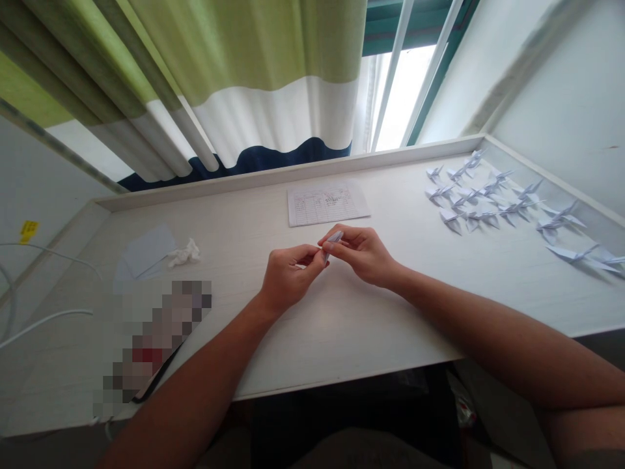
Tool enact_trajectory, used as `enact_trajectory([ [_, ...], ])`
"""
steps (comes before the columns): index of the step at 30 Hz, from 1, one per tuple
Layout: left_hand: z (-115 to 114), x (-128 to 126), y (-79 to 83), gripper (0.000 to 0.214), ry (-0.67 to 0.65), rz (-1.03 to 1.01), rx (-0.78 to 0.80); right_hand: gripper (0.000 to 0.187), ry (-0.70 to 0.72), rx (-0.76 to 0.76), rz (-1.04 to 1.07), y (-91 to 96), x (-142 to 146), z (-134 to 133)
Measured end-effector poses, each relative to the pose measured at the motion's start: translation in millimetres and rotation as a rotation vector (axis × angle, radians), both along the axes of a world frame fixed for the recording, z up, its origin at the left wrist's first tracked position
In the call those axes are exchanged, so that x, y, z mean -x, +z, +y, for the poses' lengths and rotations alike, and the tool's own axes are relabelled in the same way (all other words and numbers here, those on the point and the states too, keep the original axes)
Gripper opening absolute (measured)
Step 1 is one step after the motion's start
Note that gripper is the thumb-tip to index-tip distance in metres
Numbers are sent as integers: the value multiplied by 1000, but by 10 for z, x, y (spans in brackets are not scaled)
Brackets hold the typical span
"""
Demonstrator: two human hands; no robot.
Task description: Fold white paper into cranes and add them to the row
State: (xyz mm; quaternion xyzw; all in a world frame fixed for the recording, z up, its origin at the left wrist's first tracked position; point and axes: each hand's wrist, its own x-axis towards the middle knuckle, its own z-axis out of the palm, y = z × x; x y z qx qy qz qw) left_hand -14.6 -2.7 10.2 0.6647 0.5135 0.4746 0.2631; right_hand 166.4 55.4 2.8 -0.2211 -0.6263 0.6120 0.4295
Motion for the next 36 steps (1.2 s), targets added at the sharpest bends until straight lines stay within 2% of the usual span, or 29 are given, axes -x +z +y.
enact_trajectory([
  [6,-10,36,-2,20,76,190,-138,30,-19,28,-16,14,-15,18],
  [9,-11,48,22,15,107,261,-220,29,32,19,20,34,-32,42],
  [15,-37,20,35,14,33,174,-237,23,114,59,78,13,-66,116],
  [18,-57,-24,21,13,44,26,-178,24,114,71,77,-6,-66,122],
  [21,-52,-54,8,14,48,-123,-37,26,83,80,53,-13,-57,113],
  [25,5,-38,7,28,15,-358,194,35,-34,93,1,-21,-49,114],
  [28,54,-8,23,36,-13,-511,295,36,-134,65,-11,-36,-43,125],
  [33,106,4,-7,39,-66,-610,446,41,-121,25,-26,-49,-22,123],
  [36,132,-7,-76,36,-21,-574,398,41,-142,4,-49,-57,-16,123],
])
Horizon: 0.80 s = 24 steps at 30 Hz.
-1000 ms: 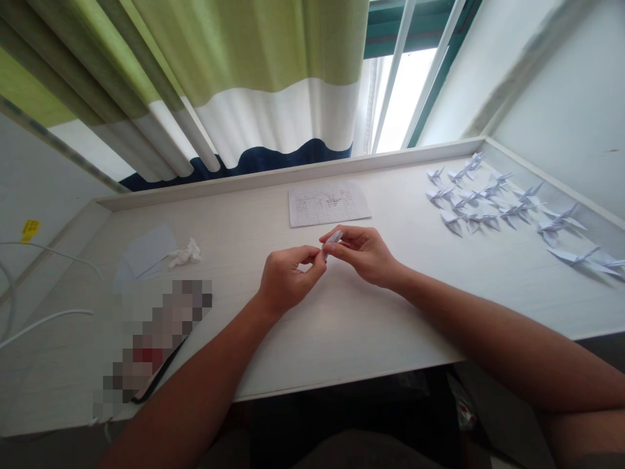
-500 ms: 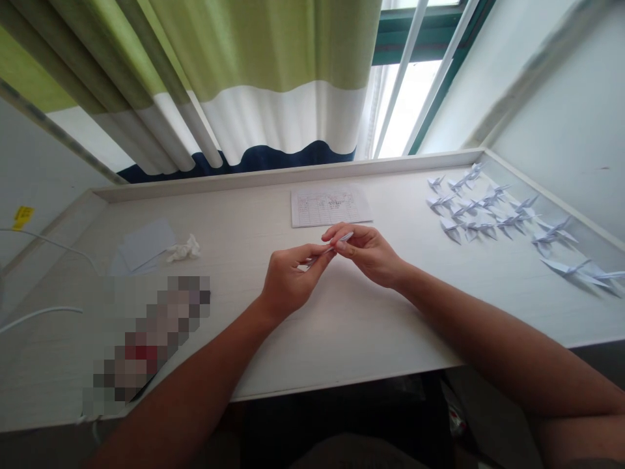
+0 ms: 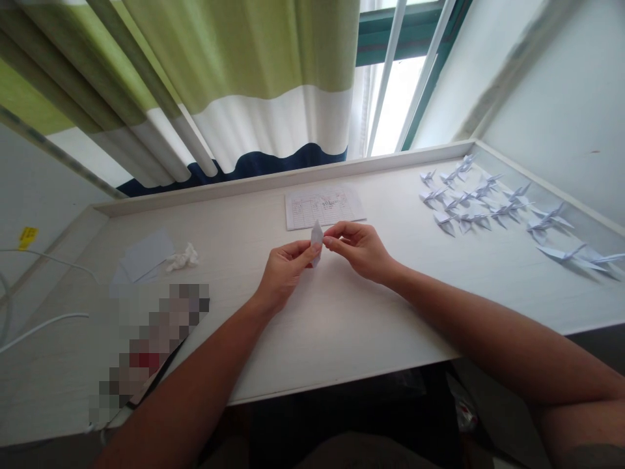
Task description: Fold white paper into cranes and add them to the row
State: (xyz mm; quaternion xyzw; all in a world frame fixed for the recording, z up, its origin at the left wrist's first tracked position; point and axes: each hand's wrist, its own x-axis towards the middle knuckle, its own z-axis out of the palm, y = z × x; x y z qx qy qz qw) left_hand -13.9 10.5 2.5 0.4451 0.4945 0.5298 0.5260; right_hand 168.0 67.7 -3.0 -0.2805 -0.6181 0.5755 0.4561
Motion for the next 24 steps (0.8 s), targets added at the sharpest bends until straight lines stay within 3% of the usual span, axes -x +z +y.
enact_trajectory([
  [8,21,-21,-5,48,85,-69,-74,42,92,55,32,-28,12,-4],
  [15,-4,0,3,40,32,69,-121,41,35,56,-30,-74,1,33],
  [24,0,98,9,30,-35,303,-180,33,96,105,-8,-67,-32,54],
])
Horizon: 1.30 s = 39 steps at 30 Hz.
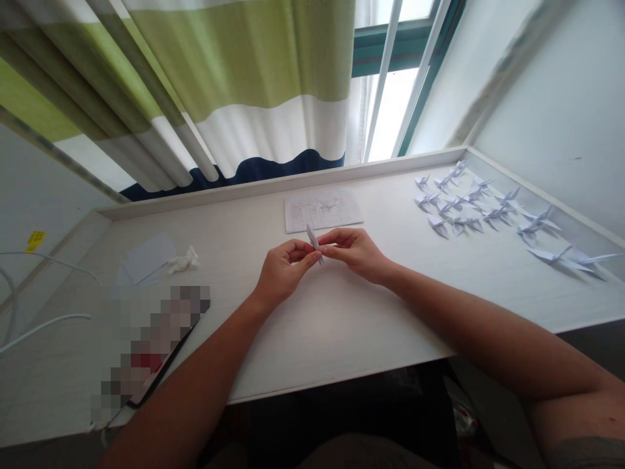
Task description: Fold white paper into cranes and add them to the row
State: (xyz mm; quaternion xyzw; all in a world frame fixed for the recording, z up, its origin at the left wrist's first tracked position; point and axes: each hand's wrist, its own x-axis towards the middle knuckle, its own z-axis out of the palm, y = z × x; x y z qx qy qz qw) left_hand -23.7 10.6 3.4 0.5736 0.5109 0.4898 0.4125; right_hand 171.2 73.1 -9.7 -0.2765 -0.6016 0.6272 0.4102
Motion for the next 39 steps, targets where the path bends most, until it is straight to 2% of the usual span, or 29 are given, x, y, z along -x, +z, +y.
enact_trajectory([
  [4,1,-2,33,26,-43,93,-59,30,7,-41,3,-11,4,-3],
  [8,10,-19,28,22,-22,147,-124,22,-130,-248,-83,6,17,-47],
  [11,15,-28,-3,22,28,159,-168,21,-183,-321,-93,29,20,-80],
  [17,19,-8,-28,19,87,169,-230,28,-148,-215,-67,49,6,-72],
  [22,32,29,-21,15,39,205,-285,29,-46,-141,-47,39,-1,-33],
  [26,32,37,-25,16,19,222,-273,29,-52,-170,-72,38,-2,-34],
  [32,32,10,-33,16,69,150,-227,23,-84,-257,-80,71,9,-90],
  [39,70,4,-102,23,117,-12,-171,23,-136,-222,-35,46,21,-101],
])
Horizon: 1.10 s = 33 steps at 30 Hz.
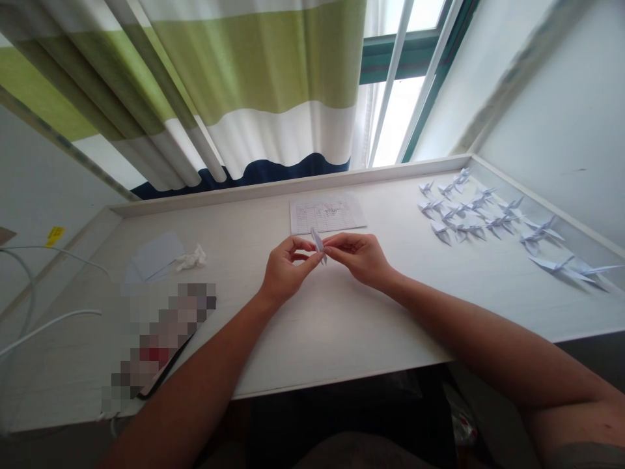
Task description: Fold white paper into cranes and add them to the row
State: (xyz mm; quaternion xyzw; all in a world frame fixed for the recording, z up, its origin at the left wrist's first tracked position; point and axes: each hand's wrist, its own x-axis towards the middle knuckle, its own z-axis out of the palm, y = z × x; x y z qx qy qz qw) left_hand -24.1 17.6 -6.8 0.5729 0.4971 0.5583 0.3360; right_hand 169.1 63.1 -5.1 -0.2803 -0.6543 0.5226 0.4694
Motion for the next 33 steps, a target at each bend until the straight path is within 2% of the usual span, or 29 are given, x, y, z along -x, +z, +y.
enact_trajectory([
  [10,-6,-11,15,12,-46,33,-51,34,27,109,28,-21,10,36],
  [19,-29,-26,42,15,-47,37,-38,39,-2,166,52,7,9,10],
  [28,-25,-36,15,14,-3,54,-82,32,-27,63,12,9,-10,11],
  [33,-23,-33,14,17,0,18,-28,27,-63,15,-30,26,-25,26],
])
